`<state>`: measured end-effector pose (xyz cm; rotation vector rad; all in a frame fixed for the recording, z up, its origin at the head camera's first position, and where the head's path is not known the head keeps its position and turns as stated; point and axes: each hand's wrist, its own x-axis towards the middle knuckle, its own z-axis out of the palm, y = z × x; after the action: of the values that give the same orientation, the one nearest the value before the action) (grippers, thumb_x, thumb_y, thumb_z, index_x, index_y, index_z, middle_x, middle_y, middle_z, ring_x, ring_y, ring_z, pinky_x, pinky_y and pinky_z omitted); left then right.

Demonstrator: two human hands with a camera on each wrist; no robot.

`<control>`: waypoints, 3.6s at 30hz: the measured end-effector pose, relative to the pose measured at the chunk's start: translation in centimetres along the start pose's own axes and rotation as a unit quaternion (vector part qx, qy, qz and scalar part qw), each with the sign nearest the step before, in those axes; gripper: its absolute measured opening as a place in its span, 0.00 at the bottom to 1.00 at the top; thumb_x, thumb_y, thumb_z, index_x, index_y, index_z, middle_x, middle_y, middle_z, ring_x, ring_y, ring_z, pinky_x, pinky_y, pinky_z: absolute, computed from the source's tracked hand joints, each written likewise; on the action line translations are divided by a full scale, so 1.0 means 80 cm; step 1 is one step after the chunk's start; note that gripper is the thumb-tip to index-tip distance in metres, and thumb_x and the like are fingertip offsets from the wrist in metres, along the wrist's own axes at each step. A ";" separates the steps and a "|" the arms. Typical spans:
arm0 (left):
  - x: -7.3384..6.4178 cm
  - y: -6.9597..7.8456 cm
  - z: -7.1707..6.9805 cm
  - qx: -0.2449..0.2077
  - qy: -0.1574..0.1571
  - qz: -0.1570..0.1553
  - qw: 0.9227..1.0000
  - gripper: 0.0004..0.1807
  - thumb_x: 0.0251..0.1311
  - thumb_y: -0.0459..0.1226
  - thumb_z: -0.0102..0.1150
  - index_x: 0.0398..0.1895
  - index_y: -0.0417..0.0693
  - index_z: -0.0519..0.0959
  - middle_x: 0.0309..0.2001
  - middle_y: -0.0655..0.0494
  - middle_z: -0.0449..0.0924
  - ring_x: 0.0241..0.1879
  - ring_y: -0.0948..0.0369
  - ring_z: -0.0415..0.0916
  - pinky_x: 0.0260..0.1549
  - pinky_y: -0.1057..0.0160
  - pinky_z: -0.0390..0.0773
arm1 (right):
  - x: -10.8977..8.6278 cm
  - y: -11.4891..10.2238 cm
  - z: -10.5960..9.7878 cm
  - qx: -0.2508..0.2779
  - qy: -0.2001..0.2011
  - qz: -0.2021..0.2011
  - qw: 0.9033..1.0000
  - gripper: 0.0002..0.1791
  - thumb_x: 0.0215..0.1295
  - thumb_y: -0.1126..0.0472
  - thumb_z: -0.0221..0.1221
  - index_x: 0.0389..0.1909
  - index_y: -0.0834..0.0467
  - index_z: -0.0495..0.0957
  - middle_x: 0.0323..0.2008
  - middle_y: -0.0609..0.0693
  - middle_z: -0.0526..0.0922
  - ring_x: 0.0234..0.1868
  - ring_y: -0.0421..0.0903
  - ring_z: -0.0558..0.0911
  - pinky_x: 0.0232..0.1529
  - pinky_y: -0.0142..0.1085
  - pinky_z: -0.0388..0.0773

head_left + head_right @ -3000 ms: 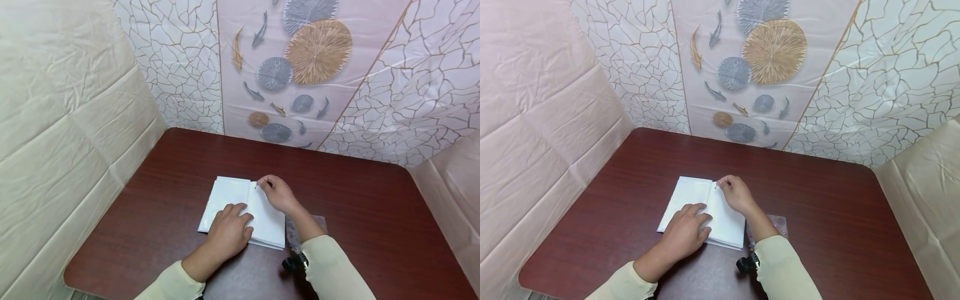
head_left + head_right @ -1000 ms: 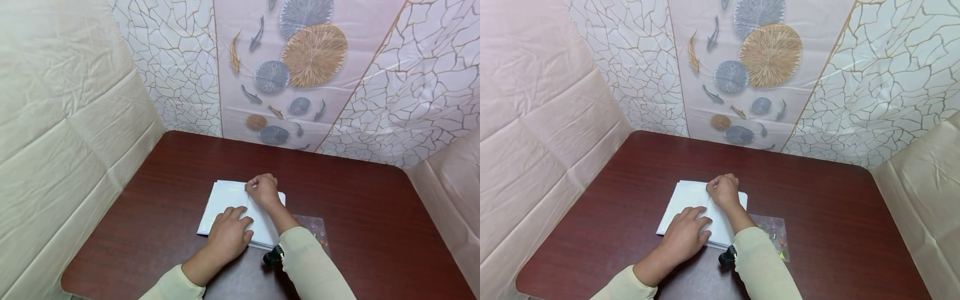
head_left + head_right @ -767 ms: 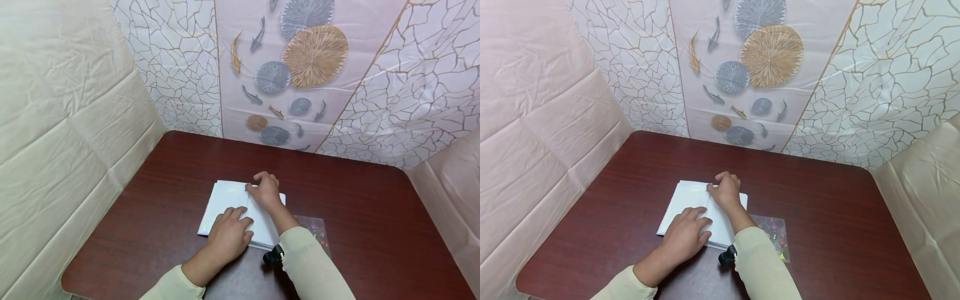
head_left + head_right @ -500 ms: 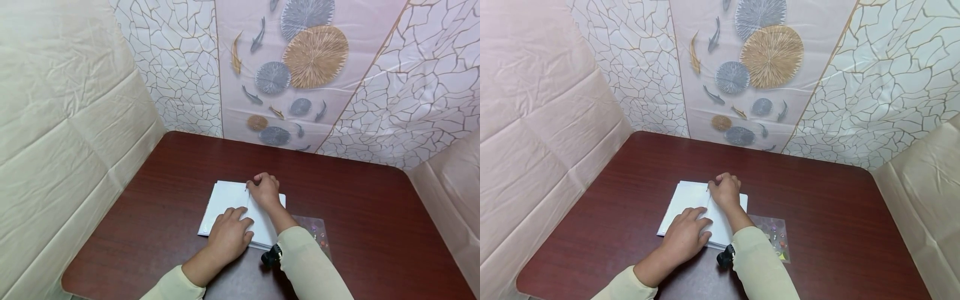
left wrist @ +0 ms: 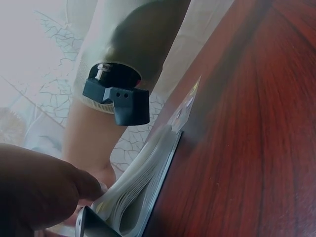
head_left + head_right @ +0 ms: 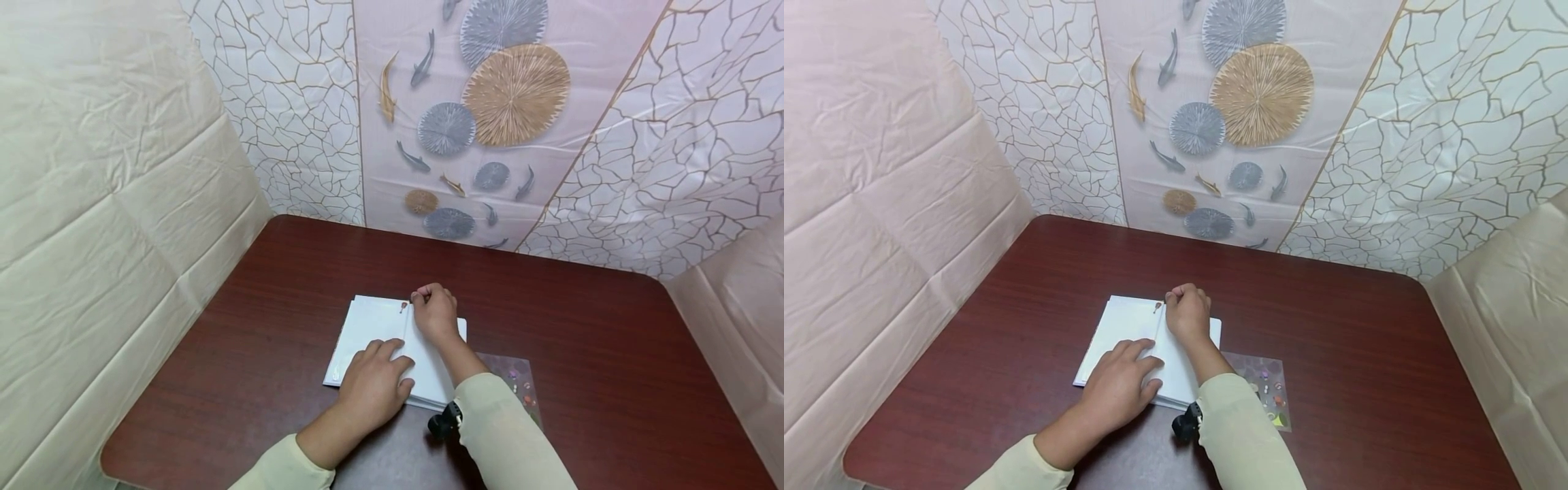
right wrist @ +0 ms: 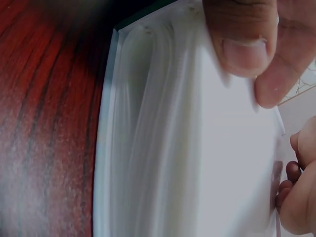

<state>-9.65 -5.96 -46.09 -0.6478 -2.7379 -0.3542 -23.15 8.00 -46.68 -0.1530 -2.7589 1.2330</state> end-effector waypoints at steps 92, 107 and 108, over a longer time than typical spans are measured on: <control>-0.012 0.034 -0.004 -0.217 0.074 0.083 0.970 0.11 0.60 0.35 0.66 0.46 0.52 0.82 0.53 0.57 0.79 0.56 0.59 0.74 0.56 0.62 0.75 | -0.101 0.129 -0.162 -0.205 -0.096 -0.185 0.956 0.20 0.65 0.59 0.68 0.56 0.62 0.81 0.60 0.63 0.74 0.65 0.66 0.65 0.57 0.63 0.71; -0.015 0.037 -0.002 -0.210 0.073 0.082 0.971 0.10 0.61 0.35 0.65 0.46 0.52 0.82 0.53 0.57 0.78 0.56 0.59 0.74 0.55 0.63 0.76 | -0.110 0.152 -0.172 -0.242 -0.134 -0.194 0.941 0.34 0.63 0.53 0.68 0.62 0.72 0.75 0.66 0.70 0.69 0.68 0.69 0.62 0.63 0.65 0.64; -0.015 0.037 -0.001 -0.210 0.075 0.082 0.971 0.10 0.61 0.35 0.65 0.46 0.52 0.82 0.53 0.58 0.78 0.56 0.59 0.74 0.55 0.63 0.76 | -0.110 0.152 -0.172 -0.241 -0.133 -0.196 0.941 0.33 0.63 0.53 0.68 0.62 0.72 0.75 0.66 0.70 0.69 0.68 0.69 0.62 0.63 0.65 0.64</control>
<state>-7.20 -3.93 -45.92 -0.9050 -2.4584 -0.9152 -11.90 24.94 -47.22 0.5382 -3.0535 0.4977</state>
